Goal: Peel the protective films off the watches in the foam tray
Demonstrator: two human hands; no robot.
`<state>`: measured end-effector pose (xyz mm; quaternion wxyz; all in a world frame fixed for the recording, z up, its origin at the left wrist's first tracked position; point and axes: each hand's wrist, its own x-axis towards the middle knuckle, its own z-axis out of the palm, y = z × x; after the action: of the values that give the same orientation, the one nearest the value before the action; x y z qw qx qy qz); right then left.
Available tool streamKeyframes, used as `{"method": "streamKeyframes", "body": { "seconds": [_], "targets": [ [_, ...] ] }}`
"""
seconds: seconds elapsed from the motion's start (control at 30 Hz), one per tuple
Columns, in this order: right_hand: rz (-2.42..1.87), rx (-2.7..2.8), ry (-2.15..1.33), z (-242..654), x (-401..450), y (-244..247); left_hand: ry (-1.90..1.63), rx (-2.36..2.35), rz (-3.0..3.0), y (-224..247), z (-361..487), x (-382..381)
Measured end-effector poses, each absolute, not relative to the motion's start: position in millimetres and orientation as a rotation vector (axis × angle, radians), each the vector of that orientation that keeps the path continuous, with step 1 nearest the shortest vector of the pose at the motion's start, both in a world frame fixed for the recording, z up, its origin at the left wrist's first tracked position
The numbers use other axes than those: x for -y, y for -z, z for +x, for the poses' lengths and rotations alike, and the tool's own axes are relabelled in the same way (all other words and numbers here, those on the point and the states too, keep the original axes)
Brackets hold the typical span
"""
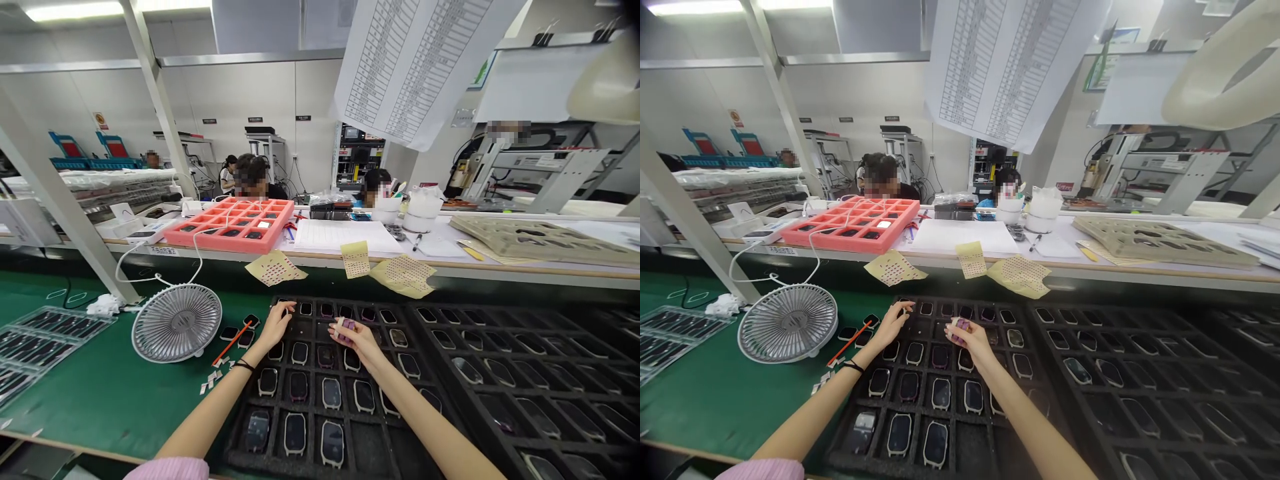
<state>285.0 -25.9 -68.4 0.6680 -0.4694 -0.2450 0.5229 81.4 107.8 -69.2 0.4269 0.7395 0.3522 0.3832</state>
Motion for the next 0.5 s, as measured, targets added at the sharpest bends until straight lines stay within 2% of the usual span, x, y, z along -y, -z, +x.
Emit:
{"method": "streamKeyframes", "body": {
  "seconds": [0.5],
  "targets": [
    [-1.037,0.626,-1.261,252,-3,68,-0.792,-0.957,2.242,92,65,-106]
  ]
}}
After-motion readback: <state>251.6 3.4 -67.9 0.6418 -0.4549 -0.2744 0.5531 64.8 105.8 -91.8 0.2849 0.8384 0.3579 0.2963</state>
